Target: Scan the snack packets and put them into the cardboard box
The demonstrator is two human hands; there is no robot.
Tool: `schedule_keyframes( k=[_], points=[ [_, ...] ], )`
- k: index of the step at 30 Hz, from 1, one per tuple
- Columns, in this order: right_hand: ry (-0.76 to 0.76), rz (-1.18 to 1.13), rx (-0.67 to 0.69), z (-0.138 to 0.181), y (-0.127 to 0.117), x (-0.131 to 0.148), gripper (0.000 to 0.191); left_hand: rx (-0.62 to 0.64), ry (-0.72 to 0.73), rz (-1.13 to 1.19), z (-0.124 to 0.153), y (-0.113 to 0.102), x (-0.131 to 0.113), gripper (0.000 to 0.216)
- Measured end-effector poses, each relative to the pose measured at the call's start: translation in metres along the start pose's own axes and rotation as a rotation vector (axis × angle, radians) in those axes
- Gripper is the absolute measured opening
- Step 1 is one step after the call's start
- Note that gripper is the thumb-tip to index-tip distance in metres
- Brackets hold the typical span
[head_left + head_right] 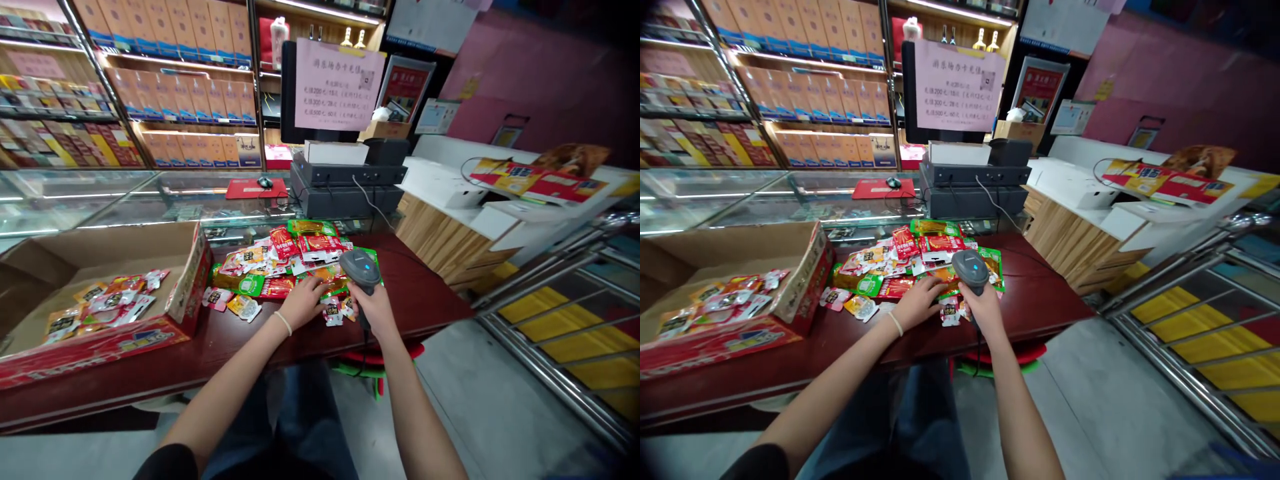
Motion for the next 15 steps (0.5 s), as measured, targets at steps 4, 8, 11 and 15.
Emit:
schedule_keyframes(
  k=[4, 8, 11, 15],
  points=[
    [-0.014, 0.023, -0.026, 0.000, -0.017, -0.002, 0.034, -0.035, -0.036, -0.112, -0.010, 0.015, -0.006, 0.038],
    [-0.021, 0.002, -0.039, 0.000, -0.028, -0.005, 0.031, -0.035, -0.072, -0.230, -0.015, 0.019, -0.011, 0.035],
    [-0.009, -0.030, -0.045, 0.001, -0.031, -0.004, 0.030, -0.038, -0.068, -0.261, -0.015, 0.017, -0.014, 0.026],
    [-0.015, -0.048, -0.048, 0.004, -0.035, 0.000, 0.031, -0.111, -0.061, -0.201, -0.008, 0.007, -0.013, 0.019]
  ],
)
Point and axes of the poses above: each hand's wrist, its own z-axis away from the middle knuckle, its own y-axis out of the palm, x = y × z, the point moved 9 cm from there along -z, towards the middle knuckle, and after that the axes turned 15 degrees about -z, right-handed, at the moved point
